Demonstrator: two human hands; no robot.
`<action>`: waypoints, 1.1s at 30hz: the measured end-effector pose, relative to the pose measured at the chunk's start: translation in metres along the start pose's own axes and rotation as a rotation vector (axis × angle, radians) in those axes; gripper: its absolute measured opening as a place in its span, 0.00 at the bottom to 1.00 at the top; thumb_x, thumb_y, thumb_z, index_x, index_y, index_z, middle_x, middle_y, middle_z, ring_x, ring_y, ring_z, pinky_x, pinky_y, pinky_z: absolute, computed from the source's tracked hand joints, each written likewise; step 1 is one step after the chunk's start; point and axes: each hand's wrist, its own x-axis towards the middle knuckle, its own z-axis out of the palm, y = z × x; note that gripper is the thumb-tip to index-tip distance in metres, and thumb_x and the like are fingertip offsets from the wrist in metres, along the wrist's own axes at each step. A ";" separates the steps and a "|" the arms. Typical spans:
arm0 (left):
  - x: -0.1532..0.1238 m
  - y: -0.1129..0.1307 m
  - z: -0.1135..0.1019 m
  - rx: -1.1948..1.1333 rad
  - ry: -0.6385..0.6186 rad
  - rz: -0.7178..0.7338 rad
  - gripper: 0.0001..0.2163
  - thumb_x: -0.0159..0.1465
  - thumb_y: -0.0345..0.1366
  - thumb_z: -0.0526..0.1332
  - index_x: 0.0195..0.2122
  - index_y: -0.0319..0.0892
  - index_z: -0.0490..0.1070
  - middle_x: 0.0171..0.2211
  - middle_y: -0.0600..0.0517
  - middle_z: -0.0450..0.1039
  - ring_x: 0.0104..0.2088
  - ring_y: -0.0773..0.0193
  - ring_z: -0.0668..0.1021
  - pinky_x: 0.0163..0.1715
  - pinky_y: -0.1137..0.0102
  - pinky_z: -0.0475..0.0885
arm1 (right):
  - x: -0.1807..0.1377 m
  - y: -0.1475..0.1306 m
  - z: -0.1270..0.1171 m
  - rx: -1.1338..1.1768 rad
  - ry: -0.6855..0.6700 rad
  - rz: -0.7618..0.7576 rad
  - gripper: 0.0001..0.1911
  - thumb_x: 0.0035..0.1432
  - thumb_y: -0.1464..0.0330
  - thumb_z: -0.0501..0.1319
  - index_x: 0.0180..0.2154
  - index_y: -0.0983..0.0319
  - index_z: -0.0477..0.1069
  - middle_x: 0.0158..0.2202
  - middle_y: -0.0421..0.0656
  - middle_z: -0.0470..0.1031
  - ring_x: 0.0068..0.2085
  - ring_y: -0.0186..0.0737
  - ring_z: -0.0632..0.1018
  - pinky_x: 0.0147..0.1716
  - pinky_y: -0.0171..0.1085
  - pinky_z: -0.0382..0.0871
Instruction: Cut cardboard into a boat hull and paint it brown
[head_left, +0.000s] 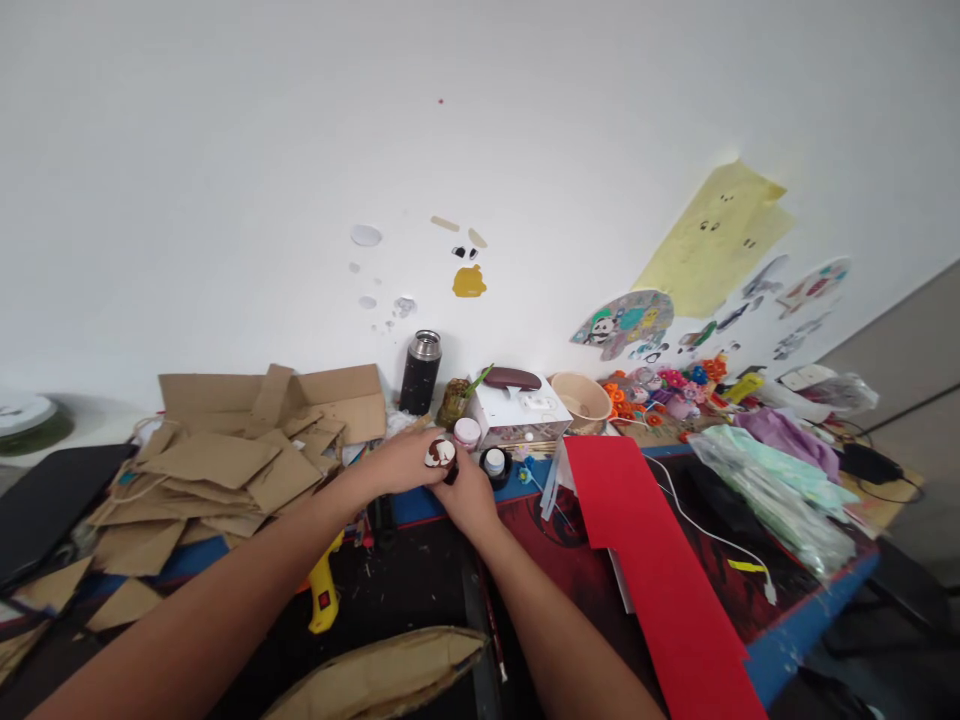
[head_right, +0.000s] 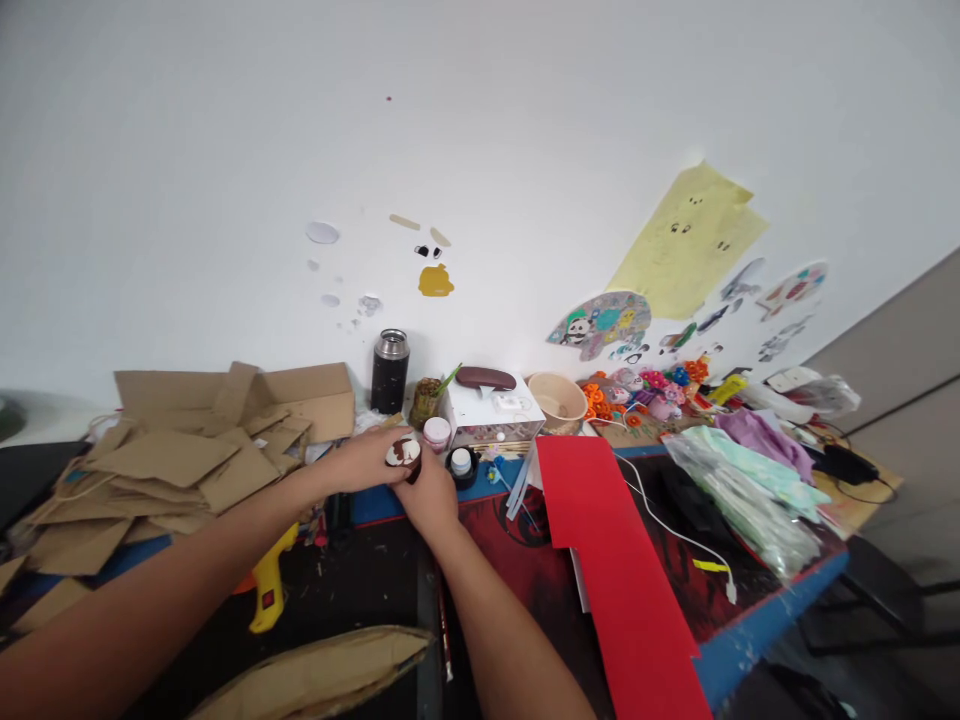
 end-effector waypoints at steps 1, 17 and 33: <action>0.002 0.001 0.001 0.006 0.006 0.001 0.19 0.59 0.41 0.69 0.53 0.49 0.78 0.49 0.44 0.83 0.53 0.42 0.82 0.54 0.56 0.75 | 0.000 0.000 0.000 0.009 -0.002 -0.005 0.31 0.57 0.67 0.71 0.63 0.58 0.73 0.56 0.51 0.83 0.56 0.58 0.83 0.56 0.50 0.76; 0.013 0.013 0.010 0.134 0.051 0.013 0.29 0.64 0.40 0.66 0.67 0.43 0.68 0.63 0.37 0.77 0.63 0.41 0.78 0.63 0.56 0.70 | -0.049 0.001 -0.048 0.066 0.132 -0.131 0.15 0.70 0.64 0.63 0.54 0.58 0.82 0.46 0.47 0.87 0.44 0.49 0.86 0.49 0.44 0.79; 0.014 0.010 0.024 0.216 0.043 -0.080 0.43 0.60 0.49 0.72 0.74 0.41 0.60 0.68 0.33 0.72 0.69 0.35 0.72 0.67 0.50 0.66 | -0.024 0.049 -0.076 -0.248 0.238 0.082 0.38 0.61 0.55 0.72 0.68 0.57 0.68 0.66 0.56 0.72 0.65 0.63 0.76 0.60 0.54 0.74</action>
